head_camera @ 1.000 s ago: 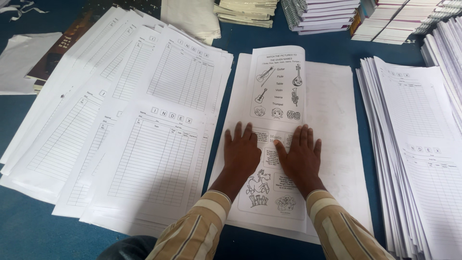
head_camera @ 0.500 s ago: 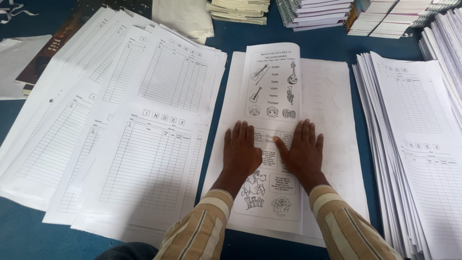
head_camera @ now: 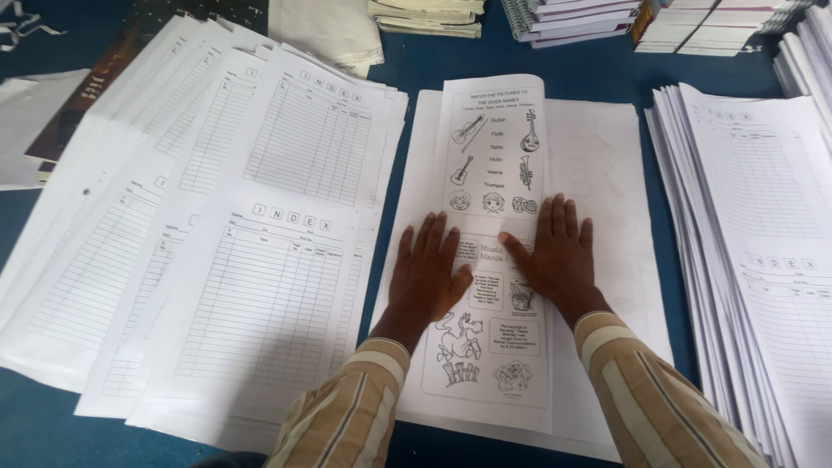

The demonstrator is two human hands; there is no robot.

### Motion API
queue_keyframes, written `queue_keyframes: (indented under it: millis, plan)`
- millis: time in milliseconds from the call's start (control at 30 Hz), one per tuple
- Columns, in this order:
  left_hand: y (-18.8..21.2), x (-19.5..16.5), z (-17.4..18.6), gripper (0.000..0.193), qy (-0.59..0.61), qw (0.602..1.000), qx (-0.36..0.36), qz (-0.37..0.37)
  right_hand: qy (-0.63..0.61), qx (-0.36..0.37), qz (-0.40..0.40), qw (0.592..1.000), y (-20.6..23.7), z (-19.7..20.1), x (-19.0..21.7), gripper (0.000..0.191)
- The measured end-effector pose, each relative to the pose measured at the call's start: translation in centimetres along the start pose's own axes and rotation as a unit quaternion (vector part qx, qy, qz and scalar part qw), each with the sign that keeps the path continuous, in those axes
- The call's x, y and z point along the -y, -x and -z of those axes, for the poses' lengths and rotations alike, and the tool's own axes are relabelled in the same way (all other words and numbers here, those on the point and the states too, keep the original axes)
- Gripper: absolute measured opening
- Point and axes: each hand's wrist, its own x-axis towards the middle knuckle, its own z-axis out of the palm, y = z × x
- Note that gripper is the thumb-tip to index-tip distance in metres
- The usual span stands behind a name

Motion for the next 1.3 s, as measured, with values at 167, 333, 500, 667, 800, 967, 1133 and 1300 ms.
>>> queue_keyframes:
  millis: [167,333,500,667,800,967,1133,1300]
  plan:
    - [0.1,0.1,0.1,0.082,-0.009,0.999,0.035,0.012,-0.004,-0.021,0.002,1.000,-0.9,-0.3,0.1,0.104]
    - [0.5,0.3,0.0,0.083,-0.004,1.000,0.025,0.007,-0.004,-0.020,-0.005,1.000,-1.9,-0.6,0.2,0.105]
    - [0.7,0.0,0.2,0.083,-0.011,1.000,0.011,0.004,-0.006,-0.023,-0.005,1.000,-2.8,-0.4,0.0,0.104]
    - [0.7,-0.2,0.4,0.084,-0.010,1.000,0.024,0.011,-0.002,-0.018,-0.008,1.000,-3.6,-0.5,-0.3,0.105]
    - [0.9,-0.1,0.4,0.083,0.000,1.000,0.023,0.009,-0.005,-0.019,-0.012,1.000,-4.4,-0.6,-0.2,0.104]
    - [1.2,0.0,0.5,0.082,-0.002,1.000,0.018,0.005,0.008,-0.021,-0.012,1.000,-5.2,-0.5,-0.1,0.104]
    - [1.4,0.0,0.6,0.082,-0.005,1.000,0.009,-0.001,0.015,-0.028,-0.005,0.999,-6.1,-0.3,-0.1,0.105]
    - [1.6,-0.1,0.8,0.083,0.008,1.000,0.009,-0.001,0.015,-0.023,-0.005,1.000,-6.8,-0.1,-0.2,0.106]
